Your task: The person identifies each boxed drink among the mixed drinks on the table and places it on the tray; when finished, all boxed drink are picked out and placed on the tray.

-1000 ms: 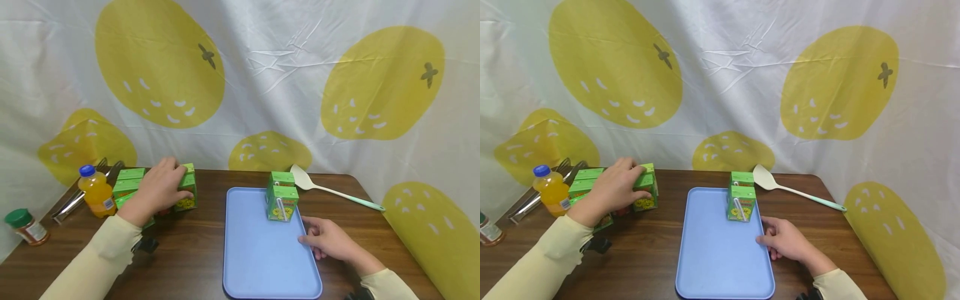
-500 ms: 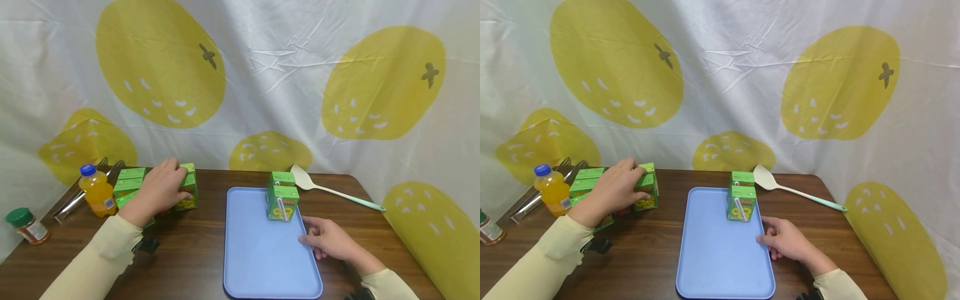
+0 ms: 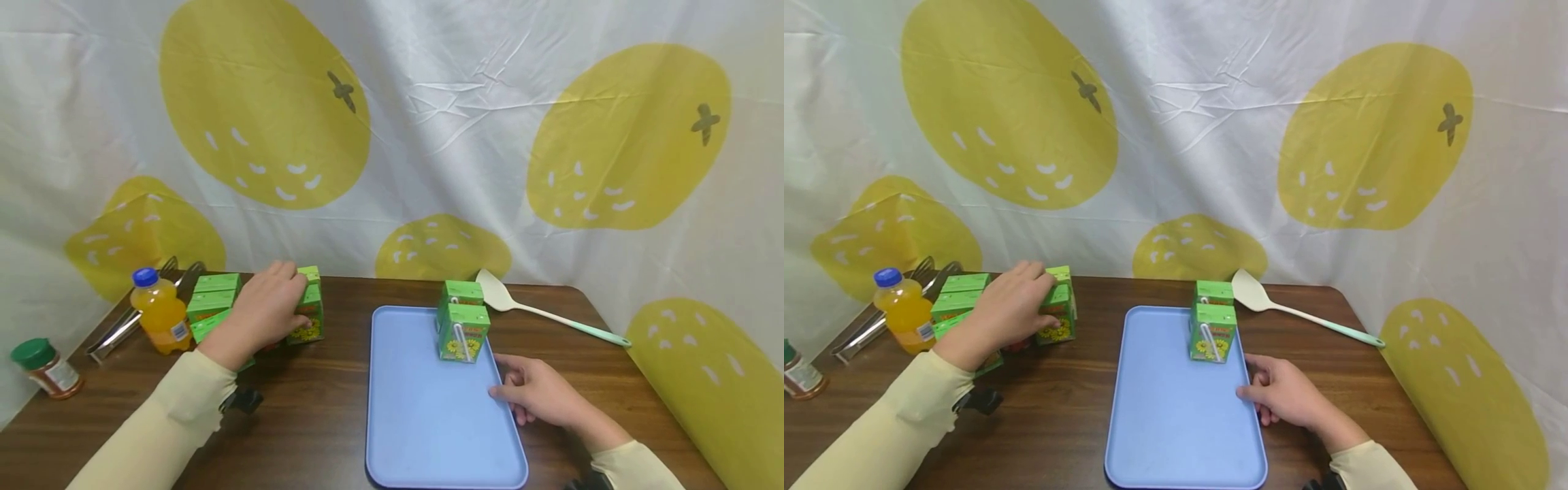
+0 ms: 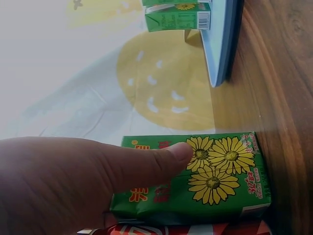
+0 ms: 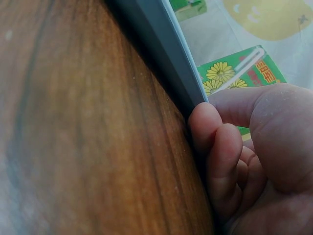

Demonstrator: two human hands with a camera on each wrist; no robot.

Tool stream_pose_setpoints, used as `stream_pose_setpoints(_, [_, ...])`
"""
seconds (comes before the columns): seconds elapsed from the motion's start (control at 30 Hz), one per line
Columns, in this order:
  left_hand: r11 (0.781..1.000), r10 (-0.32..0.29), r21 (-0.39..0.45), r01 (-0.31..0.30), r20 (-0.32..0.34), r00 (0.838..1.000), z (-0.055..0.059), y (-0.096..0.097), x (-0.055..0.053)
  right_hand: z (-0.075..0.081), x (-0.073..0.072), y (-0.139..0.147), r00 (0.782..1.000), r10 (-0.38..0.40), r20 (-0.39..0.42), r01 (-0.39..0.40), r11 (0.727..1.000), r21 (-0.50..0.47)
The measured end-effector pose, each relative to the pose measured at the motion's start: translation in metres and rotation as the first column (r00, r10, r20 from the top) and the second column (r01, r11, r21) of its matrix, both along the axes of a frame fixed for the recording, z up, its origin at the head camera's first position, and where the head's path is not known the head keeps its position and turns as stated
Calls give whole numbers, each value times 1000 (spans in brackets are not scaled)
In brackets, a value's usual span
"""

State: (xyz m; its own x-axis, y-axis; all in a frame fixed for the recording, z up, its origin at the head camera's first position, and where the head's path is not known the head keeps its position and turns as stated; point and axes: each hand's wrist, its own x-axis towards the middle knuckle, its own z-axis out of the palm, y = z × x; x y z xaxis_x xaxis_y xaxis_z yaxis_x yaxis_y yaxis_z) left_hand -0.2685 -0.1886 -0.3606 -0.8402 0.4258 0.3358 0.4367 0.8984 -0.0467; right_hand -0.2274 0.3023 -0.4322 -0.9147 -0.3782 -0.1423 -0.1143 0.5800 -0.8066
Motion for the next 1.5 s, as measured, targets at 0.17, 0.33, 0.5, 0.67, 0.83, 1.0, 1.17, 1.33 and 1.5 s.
stream_pose_setpoints(0.17, [1000, -6, -9, 6, -19, 1000, -2, 0, -2, -1, 0, 1, 1000, -10, 6, 10, 1000, 20])
stream_pose_setpoints(0.33, [1000, -8, -5, 8, -21, 1000, -2, 0, -2, 0, 1, 1, 1000, -13, 8, 13, 1000, 7])
stream_pose_setpoints(0.5, [1000, -11, 5, 11, -17, 1000, -3, 0, -2, 1, 2, 0, 1000, -9, 12, 9, 1000, -5])
stream_pose_setpoints(0.67, [1000, -18, 10, 18, -7, 1000, -1, -1, -1, 1, 1, 0, 1000, -11, 15, 11, 1000, 12])
stream_pose_setpoints(0.83, [1000, -20, 2, 20, 6, 1000, 0, -1, -1, 2, 1, 0, 1000, -16, 17, 16, 999, 39])
stream_pose_setpoints(1.0, [1000, -16, -10, 16, 14, 1000, 2, -3, -1, 3, 1, -1, 1000, -12, 17, 11, 999, 45])
stream_pose_setpoints(1.17, [1000, -28, -1, 28, 37, 999, 3, -4, -1, 3, 0, -1, 1000, -18, 19, 17, 999, 49])
stream_pose_setpoints(1.33, [999, -52, 3, 52, 59, 997, 5, -6, -1, 3, 1, -1, 1000, -21, 19, 20, 999, 43])
stream_pose_setpoints(1.5, [998, -65, 10, 65, 83, 994, 8, -9, 1, 3, 2, -2, 1000, -20, 19, 20, 999, 27])
